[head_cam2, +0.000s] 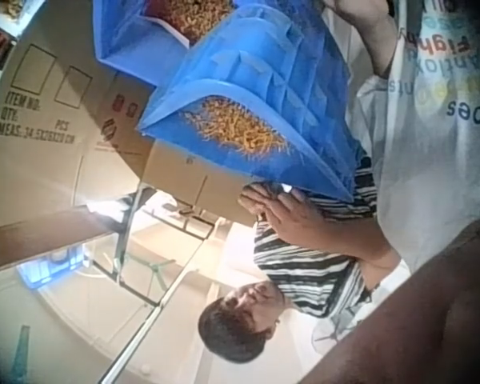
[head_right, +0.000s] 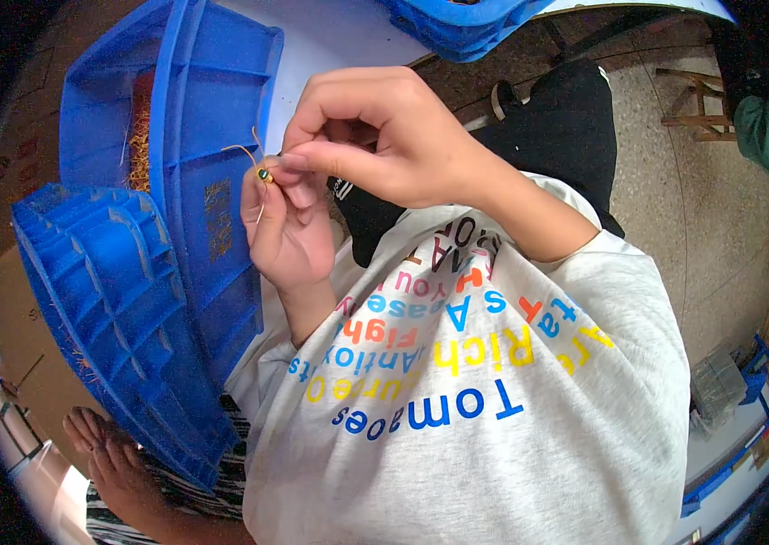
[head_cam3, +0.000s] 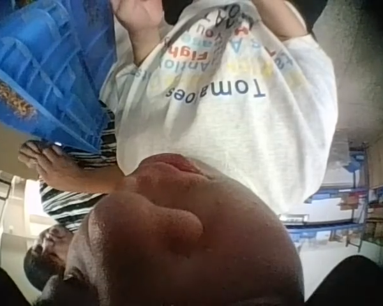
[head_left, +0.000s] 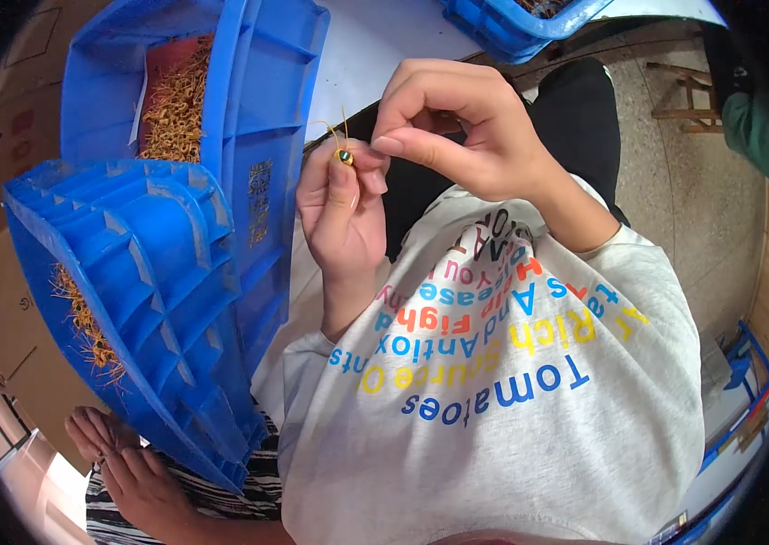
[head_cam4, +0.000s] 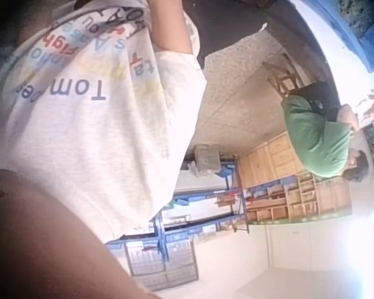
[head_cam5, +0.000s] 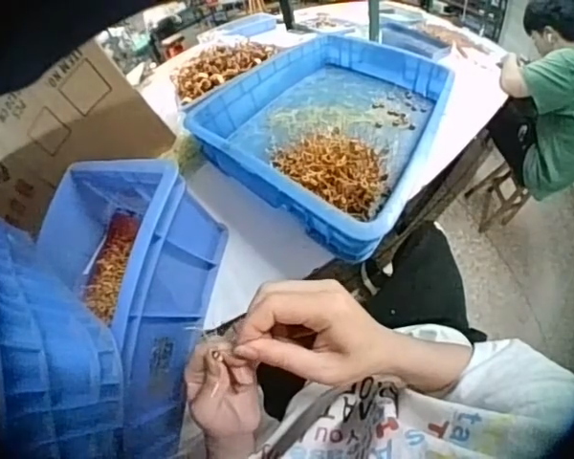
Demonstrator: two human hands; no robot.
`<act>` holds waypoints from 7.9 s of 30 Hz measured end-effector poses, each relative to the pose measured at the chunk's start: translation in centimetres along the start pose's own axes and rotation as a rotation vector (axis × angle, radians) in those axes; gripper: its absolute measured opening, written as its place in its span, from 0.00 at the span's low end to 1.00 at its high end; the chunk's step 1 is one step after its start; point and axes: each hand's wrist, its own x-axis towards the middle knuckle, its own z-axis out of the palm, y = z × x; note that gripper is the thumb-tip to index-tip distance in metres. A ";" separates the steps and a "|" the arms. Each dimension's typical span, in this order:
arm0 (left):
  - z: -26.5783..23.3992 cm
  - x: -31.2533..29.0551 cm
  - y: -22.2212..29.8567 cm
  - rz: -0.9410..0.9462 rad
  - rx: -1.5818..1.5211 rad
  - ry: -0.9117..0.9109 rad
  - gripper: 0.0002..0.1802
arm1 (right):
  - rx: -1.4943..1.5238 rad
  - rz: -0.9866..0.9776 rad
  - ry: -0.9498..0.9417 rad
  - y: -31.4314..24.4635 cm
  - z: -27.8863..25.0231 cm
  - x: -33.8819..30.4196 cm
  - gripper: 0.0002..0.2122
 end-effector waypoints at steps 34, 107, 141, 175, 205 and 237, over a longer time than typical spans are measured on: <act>0.7 0.0 0.3 0.075 0.525 -0.060 0.14 | -0.382 -0.139 0.077 -1.7 -1.3 0.5 0.04; 1.7 1.1 0.2 -0.070 0.160 0.093 0.10 | 0.133 0.192 -0.028 0.2 -1.8 0.7 0.02; 3.7 0.9 0.8 0.029 0.358 0.025 0.12 | -0.252 -0.135 0.080 -3.5 -2.3 -0.1 0.01; 0.3 -0.5 0.9 0.138 -0.044 -0.022 0.06 | -0.417 -0.214 -0.036 -3.8 0.4 0.1 0.05; 6.1 0.8 1.0 -0.002 -0.082 0.026 0.01 | -0.194 -0.266 -0.059 -6.4 -3.8 -0.4 0.03; 3.8 1.9 1.1 0.097 -0.058 -0.053 0.03 | -0.062 -0.038 0.062 -4.7 -4.0 0.4 0.06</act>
